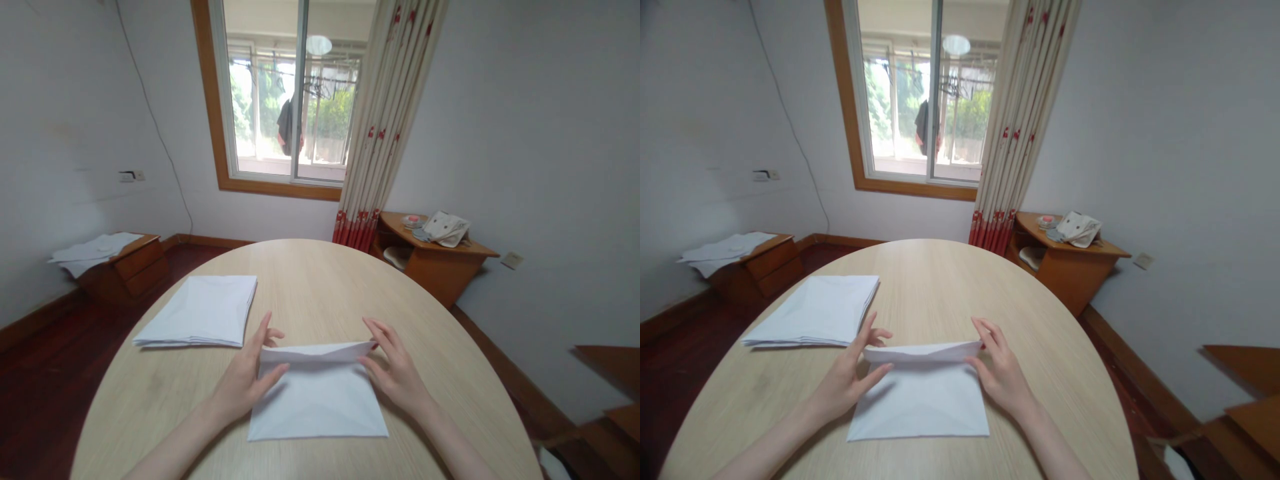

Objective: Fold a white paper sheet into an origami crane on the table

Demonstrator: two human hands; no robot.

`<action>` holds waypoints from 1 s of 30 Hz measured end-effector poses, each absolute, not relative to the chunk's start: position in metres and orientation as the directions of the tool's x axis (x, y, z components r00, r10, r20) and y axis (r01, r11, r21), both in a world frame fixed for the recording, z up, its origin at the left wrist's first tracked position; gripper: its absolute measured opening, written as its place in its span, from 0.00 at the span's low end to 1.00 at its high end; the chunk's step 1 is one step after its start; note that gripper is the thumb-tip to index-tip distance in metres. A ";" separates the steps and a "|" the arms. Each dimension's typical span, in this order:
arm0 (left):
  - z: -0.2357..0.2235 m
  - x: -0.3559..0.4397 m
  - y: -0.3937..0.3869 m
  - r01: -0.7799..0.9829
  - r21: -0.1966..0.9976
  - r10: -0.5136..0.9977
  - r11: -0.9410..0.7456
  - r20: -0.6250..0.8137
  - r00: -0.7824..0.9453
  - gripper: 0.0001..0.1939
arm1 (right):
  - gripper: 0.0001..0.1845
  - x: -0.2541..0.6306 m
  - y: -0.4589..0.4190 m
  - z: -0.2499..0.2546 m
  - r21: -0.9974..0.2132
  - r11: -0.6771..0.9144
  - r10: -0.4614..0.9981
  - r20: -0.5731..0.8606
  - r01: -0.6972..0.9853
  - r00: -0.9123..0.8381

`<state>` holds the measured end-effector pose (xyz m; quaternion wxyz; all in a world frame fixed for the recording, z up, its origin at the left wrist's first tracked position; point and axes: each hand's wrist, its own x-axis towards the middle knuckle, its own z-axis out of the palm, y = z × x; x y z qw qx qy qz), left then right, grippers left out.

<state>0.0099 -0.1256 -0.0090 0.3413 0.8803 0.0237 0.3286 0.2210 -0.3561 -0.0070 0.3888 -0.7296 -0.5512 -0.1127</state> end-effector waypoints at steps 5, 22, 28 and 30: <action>-0.001 0.002 -0.126 -0.249 0.652 0.231 -0.716 0.558 0.797 0.26 | 0.17 0.217 -0.360 0.001 -0.426 0.000 0.693 0.653 0.905 0.307; 0.010 0.004 -0.132 -0.353 0.804 0.077 -0.479 0.439 0.895 0.40 | 0.17 0.201 -0.361 0.014 -0.420 0.134 0.688 0.691 0.897 0.221; 0.011 0.007 -0.133 -0.310 0.802 -0.004 -0.511 0.359 0.933 0.40 | 0.13 0.196 -0.356 0.010 -0.494 0.044 0.843 0.485 0.868 0.233; 0.012 0.008 -0.135 -0.270 0.796 -0.008 -0.542 0.316 0.949 0.36 | 0.12 0.195 -0.354 0.008 -0.504 0.022 0.880 0.419 0.864 0.222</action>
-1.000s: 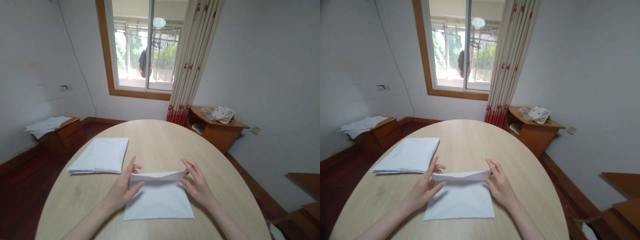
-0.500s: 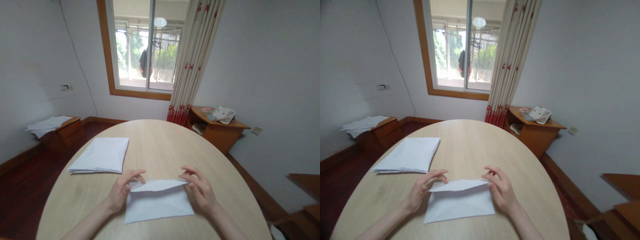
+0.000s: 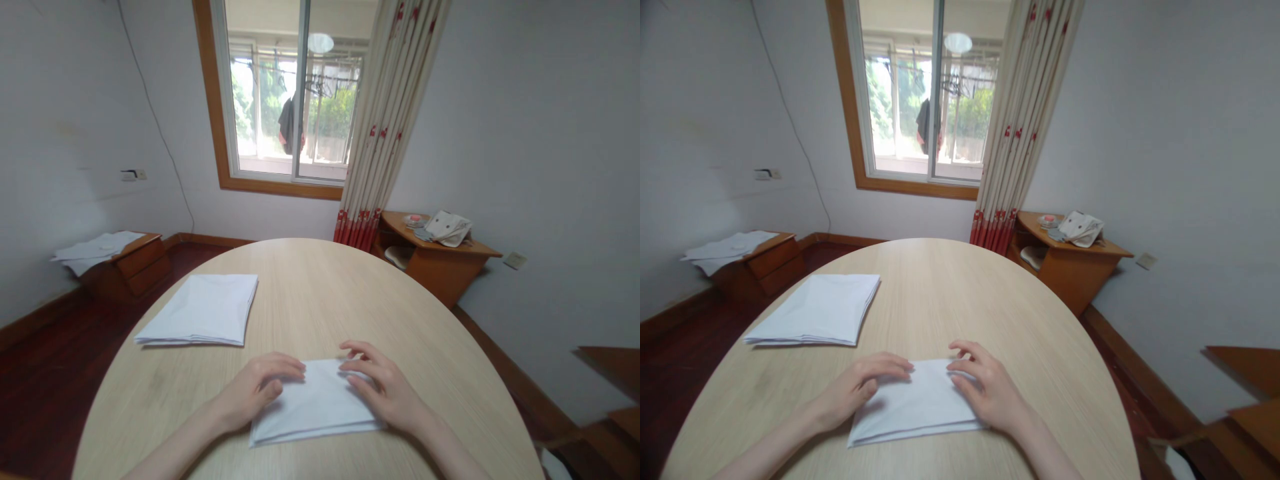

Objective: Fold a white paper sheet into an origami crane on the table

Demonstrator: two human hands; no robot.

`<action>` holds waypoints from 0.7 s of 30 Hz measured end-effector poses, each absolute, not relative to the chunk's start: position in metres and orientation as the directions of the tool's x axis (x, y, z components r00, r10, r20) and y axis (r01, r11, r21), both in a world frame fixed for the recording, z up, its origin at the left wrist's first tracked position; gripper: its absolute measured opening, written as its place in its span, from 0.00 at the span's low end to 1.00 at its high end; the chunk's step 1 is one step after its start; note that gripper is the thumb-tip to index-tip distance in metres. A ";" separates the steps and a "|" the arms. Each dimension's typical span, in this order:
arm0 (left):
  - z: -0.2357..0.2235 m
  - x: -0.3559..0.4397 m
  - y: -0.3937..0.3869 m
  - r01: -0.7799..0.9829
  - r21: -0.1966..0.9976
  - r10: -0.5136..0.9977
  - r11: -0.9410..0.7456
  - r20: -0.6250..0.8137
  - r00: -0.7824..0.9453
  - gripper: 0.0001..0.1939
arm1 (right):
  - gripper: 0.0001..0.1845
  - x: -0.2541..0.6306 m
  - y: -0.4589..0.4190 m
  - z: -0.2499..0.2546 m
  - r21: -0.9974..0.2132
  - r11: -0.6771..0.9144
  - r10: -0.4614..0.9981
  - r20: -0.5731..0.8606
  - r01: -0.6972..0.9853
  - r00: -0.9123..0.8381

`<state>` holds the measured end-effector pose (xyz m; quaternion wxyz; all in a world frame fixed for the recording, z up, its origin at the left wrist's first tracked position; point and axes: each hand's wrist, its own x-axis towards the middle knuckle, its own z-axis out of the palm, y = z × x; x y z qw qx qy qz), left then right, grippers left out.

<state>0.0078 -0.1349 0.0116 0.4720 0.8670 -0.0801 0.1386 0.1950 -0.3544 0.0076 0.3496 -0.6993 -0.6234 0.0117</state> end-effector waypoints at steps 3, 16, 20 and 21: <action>0.010 0.008 -0.139 -0.169 0.777 0.026 -0.606 0.231 0.973 0.27 | 0.12 0.191 -0.352 0.007 -0.513 -0.019 0.925 0.316 0.858 0.210; -0.012 0.013 -0.154 -0.086 0.582 -0.007 -0.808 0.137 0.991 0.24 | 0.24 0.172 -0.341 0.005 -0.470 -0.073 0.985 0.103 0.880 0.137; -0.025 0.012 -0.162 -0.036 0.432 0.007 -0.901 0.098 0.995 0.26 | 0.28 0.167 -0.339 -0.001 -0.436 -0.089 0.991 0.051 0.896 0.124; -0.030 0.012 -0.164 -0.039 0.401 0.003 -0.915 0.105 0.994 0.27 | 0.28 0.166 -0.339 -0.003 -0.428 -0.096 0.992 0.034 0.899 0.123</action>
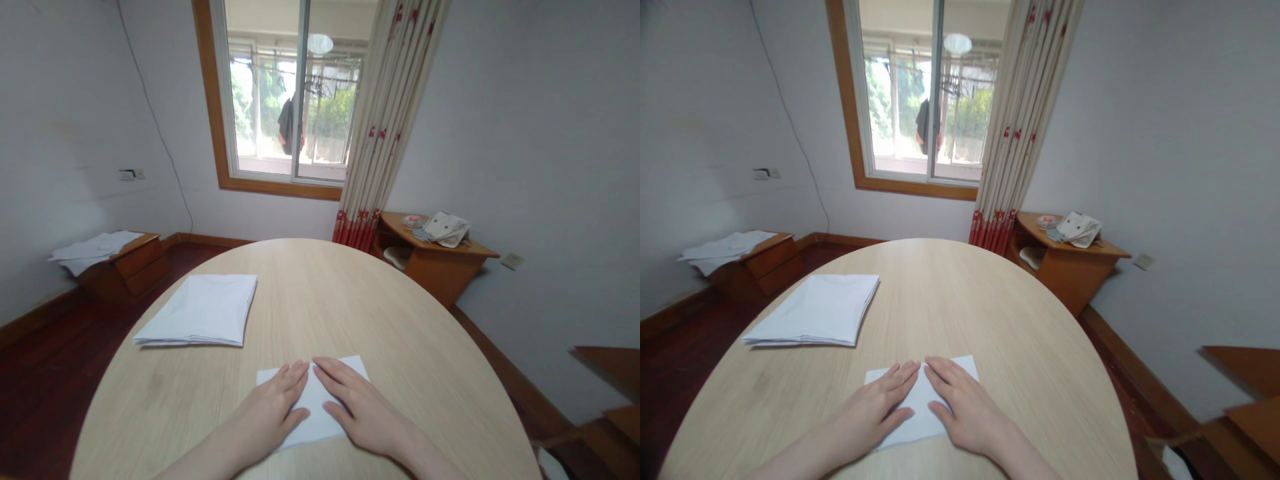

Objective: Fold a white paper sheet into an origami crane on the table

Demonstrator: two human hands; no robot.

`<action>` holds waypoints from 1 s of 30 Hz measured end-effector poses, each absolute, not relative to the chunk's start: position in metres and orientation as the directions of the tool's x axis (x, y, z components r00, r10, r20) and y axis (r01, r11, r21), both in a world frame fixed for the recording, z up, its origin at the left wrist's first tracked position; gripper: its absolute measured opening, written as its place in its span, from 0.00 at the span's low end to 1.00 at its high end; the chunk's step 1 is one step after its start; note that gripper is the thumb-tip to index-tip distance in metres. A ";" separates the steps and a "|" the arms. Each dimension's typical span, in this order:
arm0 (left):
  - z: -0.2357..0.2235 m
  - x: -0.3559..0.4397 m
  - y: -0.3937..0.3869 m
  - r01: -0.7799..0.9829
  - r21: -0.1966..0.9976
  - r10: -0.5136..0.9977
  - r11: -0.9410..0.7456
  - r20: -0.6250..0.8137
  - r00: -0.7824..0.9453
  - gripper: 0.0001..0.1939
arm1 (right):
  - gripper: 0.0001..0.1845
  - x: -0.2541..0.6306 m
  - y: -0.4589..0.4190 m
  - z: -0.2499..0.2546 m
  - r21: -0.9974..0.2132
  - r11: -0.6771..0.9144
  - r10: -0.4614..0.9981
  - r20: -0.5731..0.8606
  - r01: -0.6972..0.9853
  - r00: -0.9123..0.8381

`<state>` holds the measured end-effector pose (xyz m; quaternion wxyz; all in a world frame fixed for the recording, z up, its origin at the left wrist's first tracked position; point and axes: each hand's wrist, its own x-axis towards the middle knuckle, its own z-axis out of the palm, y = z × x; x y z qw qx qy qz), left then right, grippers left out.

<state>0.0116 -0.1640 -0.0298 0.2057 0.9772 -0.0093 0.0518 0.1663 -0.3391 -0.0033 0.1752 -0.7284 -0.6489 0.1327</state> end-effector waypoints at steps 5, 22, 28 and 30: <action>-0.048 0.010 -0.169 -0.088 0.269 -0.026 -0.959 0.224 0.974 0.30 | 0.30 0.164 -0.337 -0.009 -0.396 -0.114 0.992 -0.004 0.911 0.123; -0.044 0.007 -0.169 0.114 0.162 0.142 -0.980 0.178 0.974 0.35 | 0.48 0.171 -0.334 -0.007 -0.277 -0.366 0.930 -0.136 0.889 0.340; -0.035 0.007 -0.160 0.049 0.218 0.078 -0.975 0.124 0.989 0.37 | 0.49 0.176 -0.335 -0.005 -0.277 -0.365 0.929 -0.172 0.889 0.328; -0.028 0.008 -0.156 -0.001 0.256 0.021 -0.967 0.085 0.996 0.37 | 0.47 0.179 -0.337 -0.010 -0.281 -0.341 0.940 -0.132 0.897 0.316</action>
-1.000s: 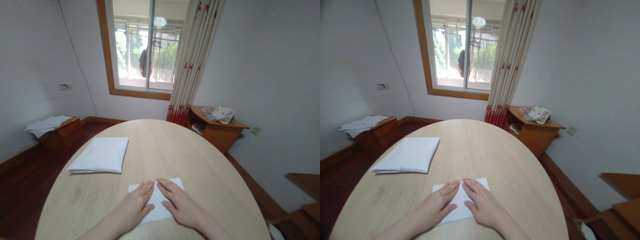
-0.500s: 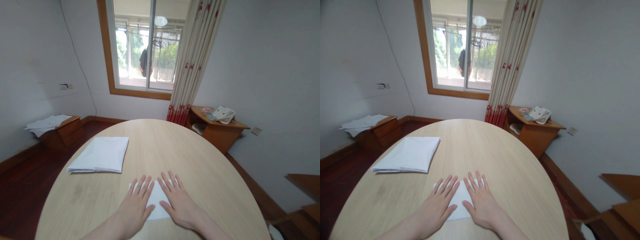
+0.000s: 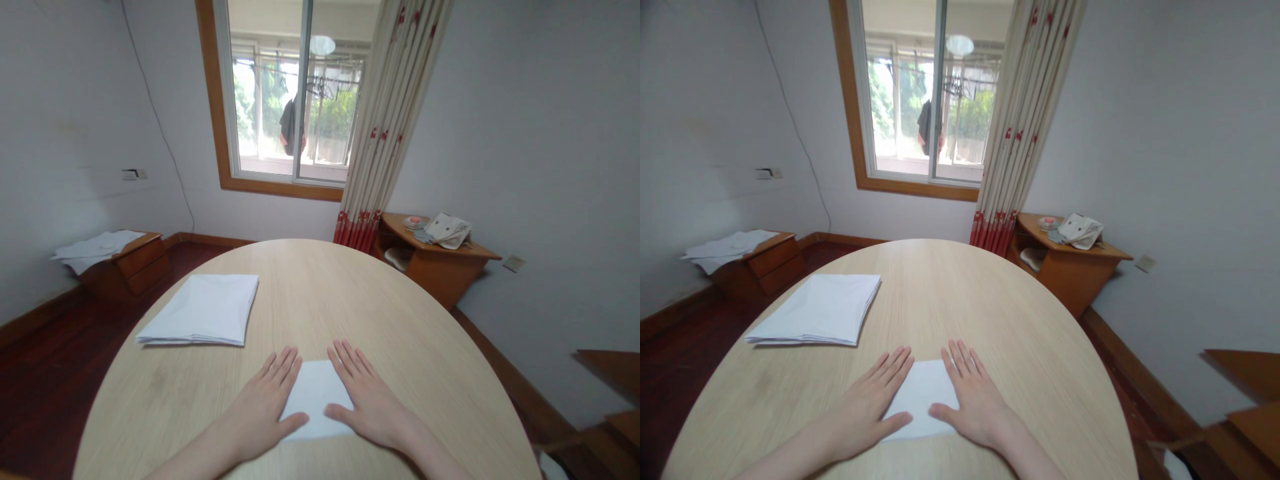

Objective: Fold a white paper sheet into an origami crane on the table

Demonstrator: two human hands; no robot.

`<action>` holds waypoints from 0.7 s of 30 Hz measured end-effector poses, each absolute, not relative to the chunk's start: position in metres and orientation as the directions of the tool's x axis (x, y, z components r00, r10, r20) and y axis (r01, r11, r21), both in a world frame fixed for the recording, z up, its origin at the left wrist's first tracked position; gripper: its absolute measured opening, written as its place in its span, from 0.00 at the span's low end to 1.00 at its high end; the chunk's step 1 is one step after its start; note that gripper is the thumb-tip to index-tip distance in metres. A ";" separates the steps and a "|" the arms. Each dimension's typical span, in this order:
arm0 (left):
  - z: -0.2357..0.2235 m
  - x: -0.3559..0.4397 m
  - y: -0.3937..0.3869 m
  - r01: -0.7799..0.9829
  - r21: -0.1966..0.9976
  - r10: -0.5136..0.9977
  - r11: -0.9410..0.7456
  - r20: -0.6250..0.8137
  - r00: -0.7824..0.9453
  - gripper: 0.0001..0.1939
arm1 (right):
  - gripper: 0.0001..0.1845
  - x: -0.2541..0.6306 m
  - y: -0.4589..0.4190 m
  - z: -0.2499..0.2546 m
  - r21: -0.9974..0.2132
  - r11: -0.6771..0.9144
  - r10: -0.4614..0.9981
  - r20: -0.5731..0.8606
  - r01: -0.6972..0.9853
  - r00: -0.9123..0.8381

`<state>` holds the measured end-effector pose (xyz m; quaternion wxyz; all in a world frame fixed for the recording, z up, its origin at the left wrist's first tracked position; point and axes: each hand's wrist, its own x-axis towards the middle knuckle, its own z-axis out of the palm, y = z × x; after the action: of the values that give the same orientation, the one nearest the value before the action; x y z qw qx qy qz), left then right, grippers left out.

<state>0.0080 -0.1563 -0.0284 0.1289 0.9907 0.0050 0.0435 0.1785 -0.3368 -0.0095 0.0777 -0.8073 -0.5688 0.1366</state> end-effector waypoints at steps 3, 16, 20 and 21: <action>-0.016 0.009 -0.154 -0.003 0.326 0.025 -0.945 0.081 0.996 0.38 | 0.46 0.181 -0.339 -0.015 -0.283 -0.314 0.949 -0.085 0.906 0.302; 0.010 0.010 -0.140 -0.071 0.751 0.228 -0.657 0.288 0.930 0.14 | 0.38 0.178 -0.339 -0.002 -0.334 -0.318 0.948 -0.141 0.887 0.287; 0.019 0.006 -0.131 -0.170 0.773 0.115 -0.611 0.299 0.947 0.18 | 0.38 0.182 -0.341 -0.004 -0.331 -0.352 0.936 -0.141 0.875 0.323; 0.021 0.005 -0.129 -0.179 0.785 0.091 -0.593 0.287 0.954 0.19 | 0.38 0.184 -0.341 -0.004 -0.324 -0.366 0.930 -0.148 0.872 0.335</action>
<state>0.0049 -0.1291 0.0207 0.4505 0.8797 -0.0251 0.1501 0.1840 -0.3411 -0.0042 0.0935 -0.8117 -0.5552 0.1551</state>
